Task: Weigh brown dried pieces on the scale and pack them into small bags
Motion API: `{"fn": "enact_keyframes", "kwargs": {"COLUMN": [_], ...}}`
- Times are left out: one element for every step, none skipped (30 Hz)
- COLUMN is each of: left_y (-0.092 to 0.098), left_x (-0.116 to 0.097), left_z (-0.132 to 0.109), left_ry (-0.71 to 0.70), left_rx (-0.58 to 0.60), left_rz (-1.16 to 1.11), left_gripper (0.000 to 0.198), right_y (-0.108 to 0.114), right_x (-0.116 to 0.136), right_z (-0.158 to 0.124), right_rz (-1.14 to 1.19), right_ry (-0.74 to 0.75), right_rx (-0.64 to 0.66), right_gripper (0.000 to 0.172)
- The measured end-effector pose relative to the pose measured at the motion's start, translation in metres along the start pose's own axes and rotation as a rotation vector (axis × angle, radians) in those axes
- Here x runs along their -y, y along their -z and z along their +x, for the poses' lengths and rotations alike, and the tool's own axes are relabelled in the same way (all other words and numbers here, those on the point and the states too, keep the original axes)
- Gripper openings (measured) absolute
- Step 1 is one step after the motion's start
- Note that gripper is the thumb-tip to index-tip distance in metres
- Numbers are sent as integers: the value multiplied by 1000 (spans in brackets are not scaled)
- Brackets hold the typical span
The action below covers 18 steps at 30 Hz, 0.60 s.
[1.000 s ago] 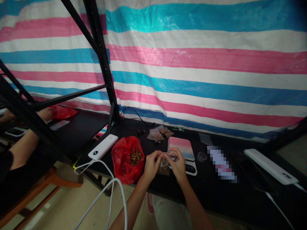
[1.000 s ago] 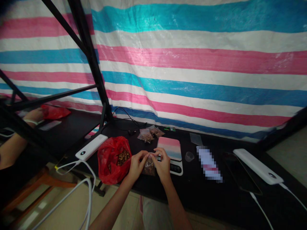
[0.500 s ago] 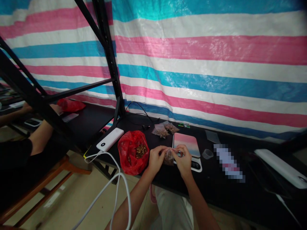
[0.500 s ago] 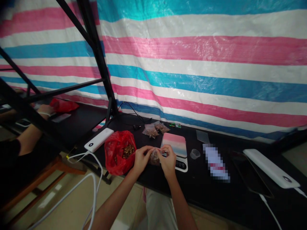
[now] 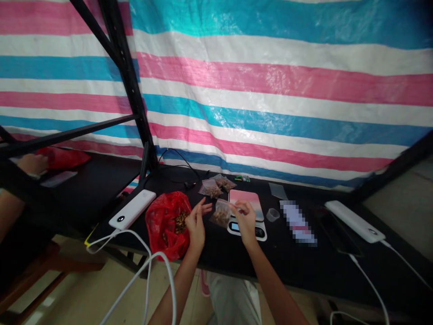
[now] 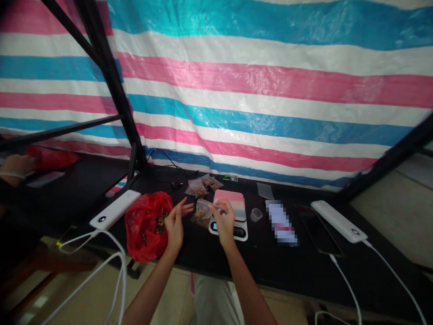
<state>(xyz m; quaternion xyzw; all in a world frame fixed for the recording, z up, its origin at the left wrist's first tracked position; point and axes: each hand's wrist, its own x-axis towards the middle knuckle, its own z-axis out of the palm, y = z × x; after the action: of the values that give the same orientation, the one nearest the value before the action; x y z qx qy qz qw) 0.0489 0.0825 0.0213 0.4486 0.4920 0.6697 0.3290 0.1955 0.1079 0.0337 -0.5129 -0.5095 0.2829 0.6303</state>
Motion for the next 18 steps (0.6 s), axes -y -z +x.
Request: {"fn": "enact_keyframes", "kwargs": {"left_y": [1, 1, 1, 1, 0, -1, -2, -2, -2, -2, -1, 0, 0, 0, 0, 0, -1, -2], "left_x": [0, 0, 0, 0, 0, 0, 0, -1, -1, -1, -1, -1, 0, 0, 0, 1, 1, 1], "left_z": [1, 2, 2, 1, 0, -1, -2, -2, -3, -3, -2, -1, -1, 0, 0, 0, 0, -1], "left_ry": [7, 7, 2, -4, -8, -11, -11, -9, -6, -4, -3, -2, -3, -5, -6, -6, -5, -5], "left_rx": [-73, -118, -129, -109, -70, -28, 8, 32, 44, 46, 41, 35, 29, 26, 28, 37, 52, 75], "left_rz": [-20, -21, -7, 13, 32, 44, 51, 53, 50, 46, 42, 38, 35, 33, 32, 32, 33, 35], "left_gripper": [43, 45, 45, 45, 45, 45, 46, 47, 47, 48, 48, 48, 47, 47, 46, 46, 46, 45], "right_y": [-2, -6, -12, -20, -28, -35, -40, -42, -40, -33, -21, -5, 14, 35, 57, 77, 95, 110], "right_x": [3, 6, 9, 12, 14, 16, 17, 18, 17, 16, 14, 10, 6, 2, -2, -6, -9, -12], "right_z": [12, 26, 42, 58, 74, 90, 105, 118, 131, 141, 151, 159, 166, 171, 176, 178, 179, 179], "right_rz": [29, 57, 88, 89, 26, -89, -230, -271, -314, -372, -524, -692, -858, -1044, -1229, -1288, -1324, -1363], "right_ry": [-15, -34, -52, -90, -147, -209, -231, -249, -253, -243, -196, -138, -106, -104, -163, -224, -276, -332], "right_rx": [-38, -49, -21, 14, 66, 114, 146, 141, 118, 79, 13, -30, -36, 5, 103, 142, 161, 175], "right_gripper": [27, 28, 29, 29, 29, 30, 33, 38, 43, 46, 43, 40, 37, 36, 37, 34, 29, 26]}}
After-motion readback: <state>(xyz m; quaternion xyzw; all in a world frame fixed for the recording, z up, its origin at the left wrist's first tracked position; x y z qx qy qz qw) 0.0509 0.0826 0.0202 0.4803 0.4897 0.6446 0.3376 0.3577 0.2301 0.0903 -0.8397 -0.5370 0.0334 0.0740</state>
